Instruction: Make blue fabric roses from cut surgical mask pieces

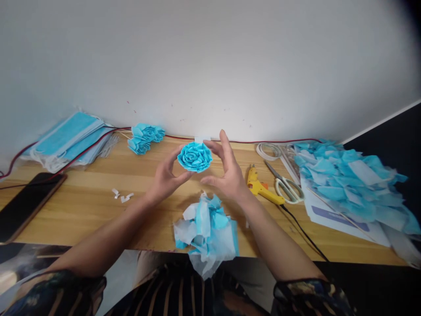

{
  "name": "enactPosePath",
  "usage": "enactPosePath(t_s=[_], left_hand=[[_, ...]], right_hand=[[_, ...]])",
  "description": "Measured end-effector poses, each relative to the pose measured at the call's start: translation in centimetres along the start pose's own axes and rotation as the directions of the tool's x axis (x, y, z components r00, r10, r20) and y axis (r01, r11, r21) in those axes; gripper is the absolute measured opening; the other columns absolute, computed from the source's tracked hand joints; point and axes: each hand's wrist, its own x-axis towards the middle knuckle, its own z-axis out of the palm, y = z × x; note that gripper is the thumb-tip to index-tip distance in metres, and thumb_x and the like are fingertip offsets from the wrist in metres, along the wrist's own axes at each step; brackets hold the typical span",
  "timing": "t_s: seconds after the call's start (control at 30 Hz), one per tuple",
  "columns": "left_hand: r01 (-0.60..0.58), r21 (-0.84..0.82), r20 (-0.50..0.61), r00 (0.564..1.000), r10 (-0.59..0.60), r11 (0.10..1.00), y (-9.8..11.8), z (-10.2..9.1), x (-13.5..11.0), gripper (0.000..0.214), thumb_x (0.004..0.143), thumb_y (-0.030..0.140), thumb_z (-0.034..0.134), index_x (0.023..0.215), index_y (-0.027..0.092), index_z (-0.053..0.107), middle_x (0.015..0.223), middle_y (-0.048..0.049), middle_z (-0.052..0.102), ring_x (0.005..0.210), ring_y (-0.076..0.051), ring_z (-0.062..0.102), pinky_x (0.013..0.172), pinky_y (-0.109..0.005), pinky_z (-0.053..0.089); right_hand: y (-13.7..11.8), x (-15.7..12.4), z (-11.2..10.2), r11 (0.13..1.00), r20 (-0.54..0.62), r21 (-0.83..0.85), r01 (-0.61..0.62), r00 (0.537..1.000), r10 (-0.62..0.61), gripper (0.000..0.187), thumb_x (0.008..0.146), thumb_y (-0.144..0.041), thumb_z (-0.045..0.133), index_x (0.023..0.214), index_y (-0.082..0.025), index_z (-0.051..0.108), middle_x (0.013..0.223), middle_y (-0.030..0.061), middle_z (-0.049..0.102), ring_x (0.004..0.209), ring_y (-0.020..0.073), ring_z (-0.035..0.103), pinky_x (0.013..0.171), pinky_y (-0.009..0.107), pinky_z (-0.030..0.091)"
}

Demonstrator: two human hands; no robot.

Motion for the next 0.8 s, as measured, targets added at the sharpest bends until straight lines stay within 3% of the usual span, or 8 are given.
enactPosePath(t_s=[0.1, 0.23, 0.37, 0.5, 0.8], left_hand=[[0.038, -0.035, 0.000, 0.999, -0.038, 0.999, -0.2, -0.1, 0.0, 0.072, 0.075, 0.044, 0.085, 0.140, 0.024, 0.061, 0.144, -0.0129, 0.063, 0.138, -0.034, 0.057, 0.119, -0.049, 0.044], [0.029, -0.056, 0.079, 0.997, -0.025, 0.998, 0.1, -0.2, 0.0, 0.070, 0.075, 0.045, 0.085, 0.138, 0.024, 0.063, 0.142, -0.0127, 0.065, 0.136, -0.034, 0.058, 0.118, -0.049, 0.045], [-0.020, -0.069, 0.159, 0.987, 0.031, 0.997, 0.4, -0.3, 0.1, 0.072, 0.077, 0.047, 0.083, 0.142, 0.025, 0.061, 0.144, -0.0126, 0.064, 0.137, -0.033, 0.057, 0.118, -0.049, 0.044], [-0.035, -0.075, 0.157, 0.987, 0.047, 0.997, 0.3, -0.4, 0.2, 0.075, 0.074, 0.050, 0.085, 0.141, 0.026, 0.062, 0.142, -0.0126, 0.066, 0.135, -0.034, 0.059, 0.117, -0.050, 0.044], [-0.079, -0.051, 0.111, 0.990, 0.084, 0.996, 0.7, -0.3, 0.3, 0.052, 0.079, 0.036, 0.084, 0.128, 0.024, 0.071, 0.126, -0.0119, 0.074, 0.120, -0.031, 0.068, 0.106, -0.045, 0.051]], right_hand=[[0.0, 0.3, -1.1, 0.999, 0.057, -0.035, 0.024, 0.998, -0.022, 0.112, 0.077, -0.070, 0.074, 0.165, -0.038, 0.011, 0.160, 0.0077, 0.047, 0.153, 0.0308, 0.038, 0.128, 0.057, 0.028], [0.2, 0.3, -1.5, 0.996, 0.127, -0.085, 0.014, 0.992, -0.003, 0.092, 0.082, -0.059, 0.076, 0.160, -0.037, 0.032, 0.161, 0.0065, 0.047, 0.151, 0.0304, 0.041, 0.126, 0.055, 0.033], [0.8, 0.2, -1.4, 0.994, 0.098, -0.102, 0.037, 0.995, -0.027, 0.074, 0.082, -0.054, 0.078, 0.148, -0.036, 0.053, 0.158, 0.0049, 0.051, 0.149, 0.0284, 0.045, 0.124, 0.050, 0.037], [0.9, 0.2, -1.3, 0.994, 0.077, -0.103, 0.028, 0.997, -0.020, 0.070, 0.081, -0.054, 0.079, 0.144, -0.033, 0.057, 0.155, 0.0063, 0.055, 0.147, 0.0279, 0.047, 0.123, 0.049, 0.038], [0.4, 0.4, -0.7, 0.995, 0.058, -0.069, 0.065, 0.996, -0.061, 0.052, 0.084, -0.050, 0.078, 0.131, -0.031, 0.066, 0.140, 0.0055, 0.068, 0.144, 0.0260, 0.051, 0.123, 0.049, 0.038]])
